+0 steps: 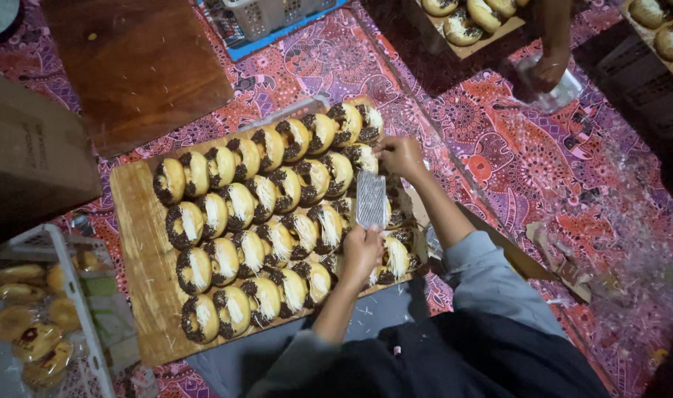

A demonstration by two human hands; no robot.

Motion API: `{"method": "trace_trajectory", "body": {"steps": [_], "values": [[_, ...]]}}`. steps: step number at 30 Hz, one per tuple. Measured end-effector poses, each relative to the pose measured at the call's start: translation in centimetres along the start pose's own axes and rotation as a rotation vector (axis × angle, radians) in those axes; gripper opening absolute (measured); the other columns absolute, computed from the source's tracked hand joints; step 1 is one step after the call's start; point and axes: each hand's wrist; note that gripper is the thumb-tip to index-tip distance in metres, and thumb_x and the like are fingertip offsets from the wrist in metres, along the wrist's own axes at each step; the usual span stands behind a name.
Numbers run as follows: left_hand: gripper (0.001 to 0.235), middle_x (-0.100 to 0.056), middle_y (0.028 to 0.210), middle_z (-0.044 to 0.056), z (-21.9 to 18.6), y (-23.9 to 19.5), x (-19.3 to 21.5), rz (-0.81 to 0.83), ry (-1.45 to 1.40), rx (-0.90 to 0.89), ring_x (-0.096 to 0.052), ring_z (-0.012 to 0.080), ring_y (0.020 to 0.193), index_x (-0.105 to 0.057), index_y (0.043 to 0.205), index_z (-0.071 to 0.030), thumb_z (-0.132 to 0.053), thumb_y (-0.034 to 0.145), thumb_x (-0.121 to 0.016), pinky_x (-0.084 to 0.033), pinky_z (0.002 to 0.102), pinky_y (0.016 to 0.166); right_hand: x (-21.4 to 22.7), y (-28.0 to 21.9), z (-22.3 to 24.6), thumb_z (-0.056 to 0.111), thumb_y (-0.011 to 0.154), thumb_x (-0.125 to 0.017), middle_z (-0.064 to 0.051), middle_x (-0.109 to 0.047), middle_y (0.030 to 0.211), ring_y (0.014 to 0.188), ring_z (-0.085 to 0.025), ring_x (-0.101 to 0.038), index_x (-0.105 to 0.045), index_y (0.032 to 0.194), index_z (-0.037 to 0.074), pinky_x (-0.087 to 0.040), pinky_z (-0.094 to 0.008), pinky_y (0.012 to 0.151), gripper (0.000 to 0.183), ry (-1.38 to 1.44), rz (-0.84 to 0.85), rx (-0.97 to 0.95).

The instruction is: The person grates a block of white cheese over a tray of pastries using a handheld metal grater. The person moves the grater across multiple pastries in rows, distributing shredded cheese over them.

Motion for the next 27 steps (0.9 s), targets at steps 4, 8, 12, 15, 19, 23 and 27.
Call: {"method": "trace_trajectory", "body": {"steps": [4, 8, 12, 15, 19, 23, 27], "values": [[0.014, -0.042, 0.06, -0.003, 1.0, -3.1, 1.2, 0.019, -0.077, 0.021, -0.037, 0.0058, 0.042, -0.056, 0.1, -0.002, -0.013, 0.105, -0.049, -0.026, 0.026, 0.034, 0.5, -0.8, -0.3, 0.007, 0.091, -0.07, -0.007, -0.078, 0.093, 0.069, -0.013, -0.067, -0.081, 0.098, 0.011, -0.055, -0.026, 0.057, 0.014, 0.132, -0.036, -0.005], [0.011, -0.042, 0.062, -0.002, 1.4, -5.0, 2.1, 0.036, -0.097, 0.093, -0.038, 0.0065, 0.044, -0.052, 0.098, -0.004, -0.013, 0.104, -0.049, -0.028, 0.025, 0.036, 2.3, -1.4, 0.1, 0.008, 0.09, -0.07, -0.006, -0.079, 0.094, 0.075, -0.011, -0.071, -0.079, 0.101, 0.011, -0.06, -0.024, 0.065, 0.014, 0.288, -0.068, -0.066], [0.01, -0.044, 0.066, -0.001, 1.9, -6.6, 3.6, 0.057, -0.104, 0.165, -0.038, 0.0068, 0.046, -0.052, 0.099, -0.006, -0.015, 0.103, -0.05, -0.03, 0.024, 0.038, 5.8, -3.5, -1.9, 0.01, 0.09, -0.074, -0.01, -0.075, 0.095, 0.079, -0.015, -0.069, -0.076, 0.103, 0.005, -0.059, -0.024, 0.07, 0.014, 0.713, -0.036, -0.192], [0.015, -0.045, 0.067, -0.001, 1.7, -7.5, 5.1, 0.112, -0.091, 0.18, -0.039, 0.007, 0.049, -0.052, 0.099, -0.003, -0.017, 0.106, -0.052, -0.031, 0.025, 0.039, 8.8, -5.2, -6.3, 0.003, 0.081, -0.075, -0.012, -0.073, 0.094, 0.085, -0.018, -0.073, -0.072, 0.095, 0.002, -0.065, -0.028, 0.078, 0.015, 1.329, 0.016, -0.067], [0.012, -0.043, 0.065, -0.001, 1.4, -8.3, 6.6, 0.177, -0.158, 0.229, -0.038, 0.0068, 0.048, -0.053, 0.104, -0.005, -0.017, 0.105, -0.053, -0.03, 0.023, 0.039, 8.2, -6.0, -12.7, 0.008, 0.083, -0.076, -0.01, -0.078, 0.092, 0.077, -0.017, -0.073, -0.08, 0.098, 0.004, -0.06, -0.028, 0.071, 0.017, 0.475, -0.327, -0.189], [0.014, -0.044, 0.065, 0.0, 1.0, -7.6, 6.7, 0.151, -0.104, 0.17, -0.039, 0.0079, 0.048, -0.055, 0.103, -0.003, -0.016, 0.104, -0.05, -0.031, 0.024, 0.039, 5.2, -7.9, -16.1, 0.01, 0.082, -0.085, -0.012, -0.076, 0.085, 0.072, -0.018, -0.07, -0.081, 0.098, 0.003, -0.053, -0.033, 0.067, 0.018, -0.02, -0.399, -0.084], [0.016, -0.047, 0.067, 0.001, 1.1, -5.9, 6.2, 0.124, -0.057, 0.113, -0.041, 0.0084, 0.049, -0.055, 0.101, 0.0, -0.014, 0.105, -0.047, -0.032, 0.025, 0.039, 2.0, -9.4, -13.8, 0.007, 0.085, -0.079, -0.007, -0.077, 0.085, 0.073, -0.014, -0.067, -0.08, 0.102, 0.003, -0.053, -0.028, 0.065, 0.017, 0.368, -0.34, -0.104]]}}
Point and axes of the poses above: each hand's wrist, its own y-axis towards the middle knuckle, its own x-axis out of the back of the hand, z = x × y
